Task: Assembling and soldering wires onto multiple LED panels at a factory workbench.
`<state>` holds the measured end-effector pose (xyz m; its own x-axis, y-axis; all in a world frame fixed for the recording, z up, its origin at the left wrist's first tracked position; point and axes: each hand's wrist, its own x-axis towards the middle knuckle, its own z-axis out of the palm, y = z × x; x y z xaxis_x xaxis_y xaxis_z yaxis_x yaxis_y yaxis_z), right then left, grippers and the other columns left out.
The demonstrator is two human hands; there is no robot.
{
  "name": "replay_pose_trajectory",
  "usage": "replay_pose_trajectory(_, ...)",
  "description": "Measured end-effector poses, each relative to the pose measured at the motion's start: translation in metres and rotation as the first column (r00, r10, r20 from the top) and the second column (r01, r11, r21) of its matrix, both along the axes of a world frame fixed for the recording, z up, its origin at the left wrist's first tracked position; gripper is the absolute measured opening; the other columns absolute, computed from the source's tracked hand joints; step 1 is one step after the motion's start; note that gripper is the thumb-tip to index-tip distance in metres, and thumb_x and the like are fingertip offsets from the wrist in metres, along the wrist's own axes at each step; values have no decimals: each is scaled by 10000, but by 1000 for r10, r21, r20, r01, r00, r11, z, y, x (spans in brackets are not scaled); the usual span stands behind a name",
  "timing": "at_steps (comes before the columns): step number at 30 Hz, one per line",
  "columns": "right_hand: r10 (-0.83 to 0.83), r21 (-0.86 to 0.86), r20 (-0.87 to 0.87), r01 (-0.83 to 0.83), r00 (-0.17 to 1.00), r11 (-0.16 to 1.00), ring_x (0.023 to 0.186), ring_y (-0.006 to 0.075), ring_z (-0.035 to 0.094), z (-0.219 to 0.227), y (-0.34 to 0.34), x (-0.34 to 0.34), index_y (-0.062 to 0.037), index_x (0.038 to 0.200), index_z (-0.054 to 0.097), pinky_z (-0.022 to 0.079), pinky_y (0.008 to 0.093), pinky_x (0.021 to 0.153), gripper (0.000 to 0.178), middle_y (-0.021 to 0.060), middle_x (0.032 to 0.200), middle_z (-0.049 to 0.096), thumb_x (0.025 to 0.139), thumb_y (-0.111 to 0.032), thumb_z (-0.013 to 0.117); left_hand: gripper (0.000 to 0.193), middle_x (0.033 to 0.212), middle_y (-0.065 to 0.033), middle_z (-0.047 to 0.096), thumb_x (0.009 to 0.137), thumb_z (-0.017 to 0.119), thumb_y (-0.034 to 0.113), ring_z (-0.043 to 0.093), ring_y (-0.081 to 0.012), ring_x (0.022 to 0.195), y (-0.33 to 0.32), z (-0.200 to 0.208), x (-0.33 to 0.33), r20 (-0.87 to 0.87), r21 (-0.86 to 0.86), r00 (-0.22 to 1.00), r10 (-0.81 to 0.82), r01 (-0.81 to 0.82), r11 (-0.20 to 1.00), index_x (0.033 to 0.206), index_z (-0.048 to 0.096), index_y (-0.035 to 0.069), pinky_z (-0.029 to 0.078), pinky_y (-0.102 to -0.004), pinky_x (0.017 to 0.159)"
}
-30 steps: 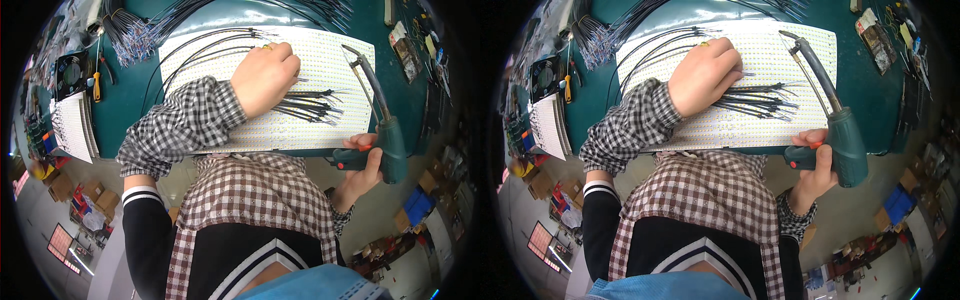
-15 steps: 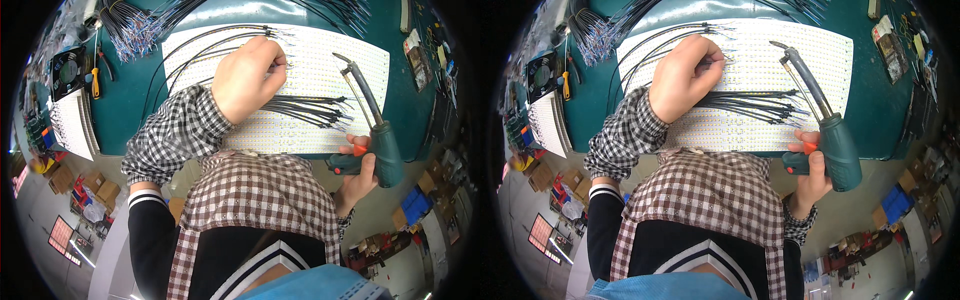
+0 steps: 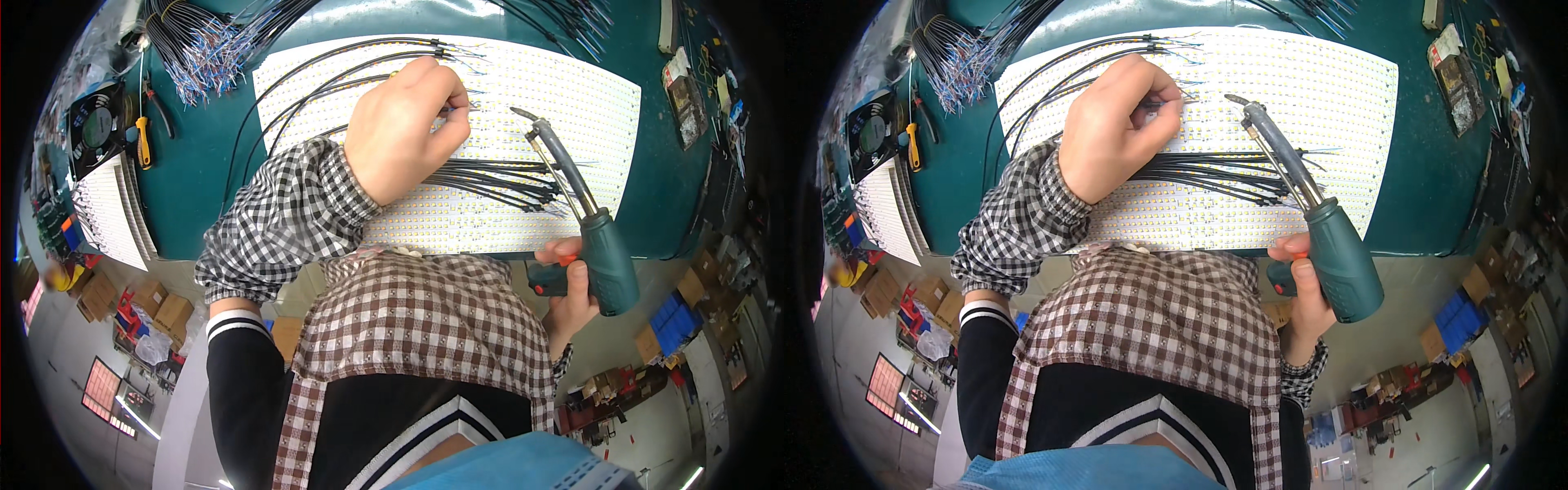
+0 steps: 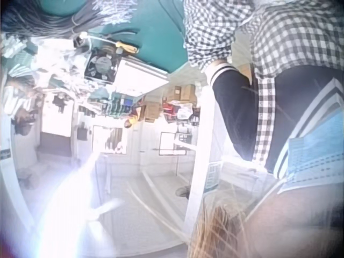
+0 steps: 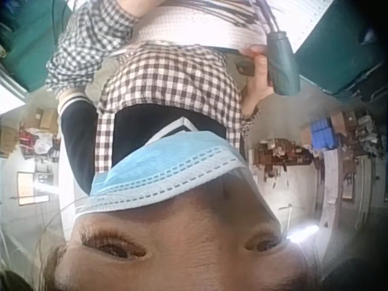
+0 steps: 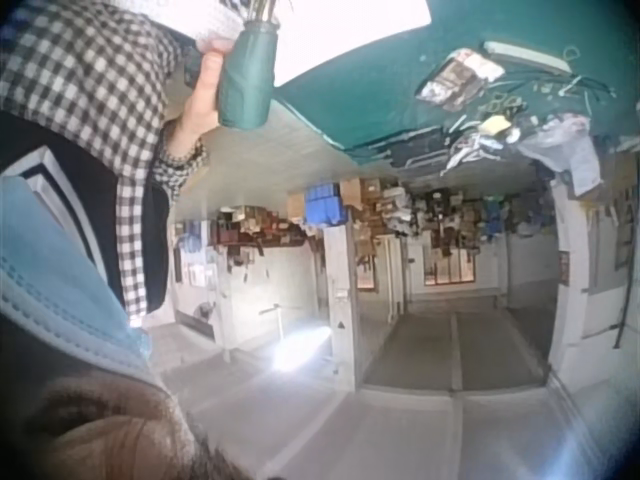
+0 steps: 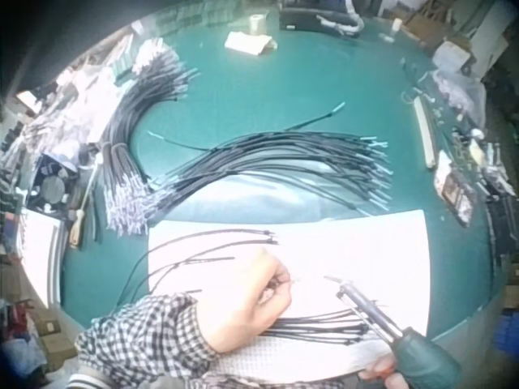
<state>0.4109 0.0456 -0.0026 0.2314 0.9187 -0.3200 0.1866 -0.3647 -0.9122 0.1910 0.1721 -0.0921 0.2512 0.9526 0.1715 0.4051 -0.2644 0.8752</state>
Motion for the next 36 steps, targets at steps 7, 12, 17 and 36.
replay_pose_trajectory(7, -1, 22, 16, 1, 1000, 1000, 782, 260, 622, -3, 0, 1, 44, 1011, 516, 528, 370, 705, 362, 146, 919, 560, 890, -292, 578, 120, 819, -67, 538, 744, 637, -5, 553, -168, 670, 2, -6, 0, 54, 103, 999, -6, 0, 995, 823, 546, 9, 461, -258, 569)
replay_pose_trajectory(12, -28, 18, 23, 27, 999, 999, 788, 258, 624, -5, -2, 0, 44, 1001, 523, 526, 362, 701, 342, 146, 917, 564, 896, -279, 566, 123, 844, -70, 529, 740, 635, -12, 562, -188, 714, 2, -6, 1, 1, 122, 1000, -26, 26, 992, 811, 537, 7, 469, -269, 594)
replay_pose_trajectory(17, 34, -5, 51, -34, 998, 999, 782, 250, 628, -2, 0, -3, 45, 973, 538, 520, 349, 711, 298, 151, 899, 585, 899, -243, 562, 120, 840, -64, 525, 738, 636, -9, 554, -180, 692, 1, -6, 1, 4, 128, 1000, -20, 19, 992, 807, 541, 14, 461, -265, 582)
replay_pose_trajectory(36, 53, -14, 77, -52, 996, 999, 771, 236, 627, -8, 4, -8, 40, 922, 552, 516, 348, 734, 190, 144, 832, 603, 889, -147, 564, 113, 831, -61, 522, 733, 627, -23, 544, -161, 671, 3, -6, 1, 32, 108, 999, -36, 32, 994, 799, 541, 9, 450, -248, 563)
